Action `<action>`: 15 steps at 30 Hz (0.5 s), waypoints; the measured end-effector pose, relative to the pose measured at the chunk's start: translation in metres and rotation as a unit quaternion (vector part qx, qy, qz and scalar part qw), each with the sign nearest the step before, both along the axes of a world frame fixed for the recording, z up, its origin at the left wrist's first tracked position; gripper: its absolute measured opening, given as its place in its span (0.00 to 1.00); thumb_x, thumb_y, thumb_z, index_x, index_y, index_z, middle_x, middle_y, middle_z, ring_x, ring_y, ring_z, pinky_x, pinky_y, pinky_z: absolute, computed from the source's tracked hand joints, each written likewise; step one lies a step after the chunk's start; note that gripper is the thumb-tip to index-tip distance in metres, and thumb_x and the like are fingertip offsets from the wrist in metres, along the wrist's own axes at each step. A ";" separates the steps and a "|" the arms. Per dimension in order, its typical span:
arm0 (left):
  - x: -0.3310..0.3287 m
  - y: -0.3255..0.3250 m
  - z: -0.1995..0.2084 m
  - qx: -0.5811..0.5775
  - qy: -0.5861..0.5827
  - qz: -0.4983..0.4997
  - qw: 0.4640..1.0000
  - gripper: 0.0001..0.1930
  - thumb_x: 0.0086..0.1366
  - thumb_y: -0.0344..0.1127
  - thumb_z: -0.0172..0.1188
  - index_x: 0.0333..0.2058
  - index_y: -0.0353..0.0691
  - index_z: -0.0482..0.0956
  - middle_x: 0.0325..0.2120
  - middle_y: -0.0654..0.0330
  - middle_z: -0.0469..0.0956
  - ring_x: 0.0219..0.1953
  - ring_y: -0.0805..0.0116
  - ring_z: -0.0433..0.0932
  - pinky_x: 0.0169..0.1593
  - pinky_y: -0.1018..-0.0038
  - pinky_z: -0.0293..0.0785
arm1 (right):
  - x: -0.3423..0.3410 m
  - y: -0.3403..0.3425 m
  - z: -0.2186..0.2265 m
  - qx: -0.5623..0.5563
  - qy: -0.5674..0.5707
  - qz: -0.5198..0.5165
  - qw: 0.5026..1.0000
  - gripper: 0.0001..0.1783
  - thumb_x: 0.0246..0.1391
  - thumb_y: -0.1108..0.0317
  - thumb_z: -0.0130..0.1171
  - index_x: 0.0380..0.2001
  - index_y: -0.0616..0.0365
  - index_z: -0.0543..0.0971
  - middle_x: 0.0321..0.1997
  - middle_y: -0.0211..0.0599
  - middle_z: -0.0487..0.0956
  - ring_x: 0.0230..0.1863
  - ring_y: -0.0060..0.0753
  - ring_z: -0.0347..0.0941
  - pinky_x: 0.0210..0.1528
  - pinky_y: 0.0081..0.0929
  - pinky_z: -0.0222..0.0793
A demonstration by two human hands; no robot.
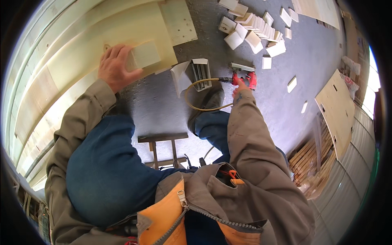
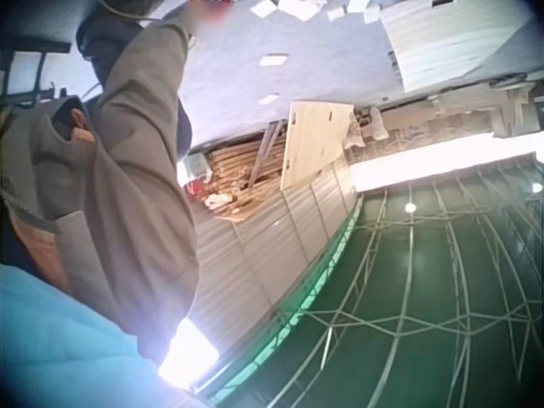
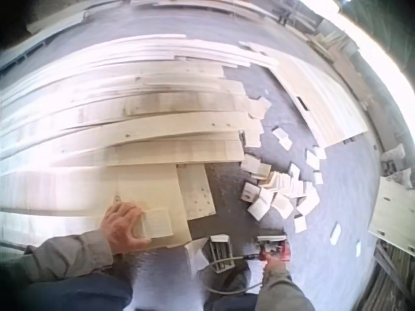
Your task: The person repeatedly picks up small wooden blocks and places them onto a curved wooden panel structure. They use a red pneumatic nail gun to fasten each block in place, then retrieve the next block from a nearby pile.
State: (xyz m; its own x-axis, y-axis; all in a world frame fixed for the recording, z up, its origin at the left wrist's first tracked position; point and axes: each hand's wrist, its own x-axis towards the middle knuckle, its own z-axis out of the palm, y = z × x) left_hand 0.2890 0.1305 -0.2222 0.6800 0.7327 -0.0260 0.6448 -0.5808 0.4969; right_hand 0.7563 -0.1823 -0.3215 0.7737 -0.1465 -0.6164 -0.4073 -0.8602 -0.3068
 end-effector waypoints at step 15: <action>-0.012 0.002 0.004 -0.026 0.014 0.001 1.000 0.38 0.52 0.53 0.75 0.60 0.42 0.76 0.58 0.52 0.74 0.64 0.49 0.70 0.68 0.54 0.64 | 0.061 -0.014 -0.074 0.363 -0.001 -0.337 0.869 0.12 0.68 0.71 0.61 0.53 0.51 0.77 0.40 0.40 0.84 0.38 0.42 0.84 0.41 0.45 0.87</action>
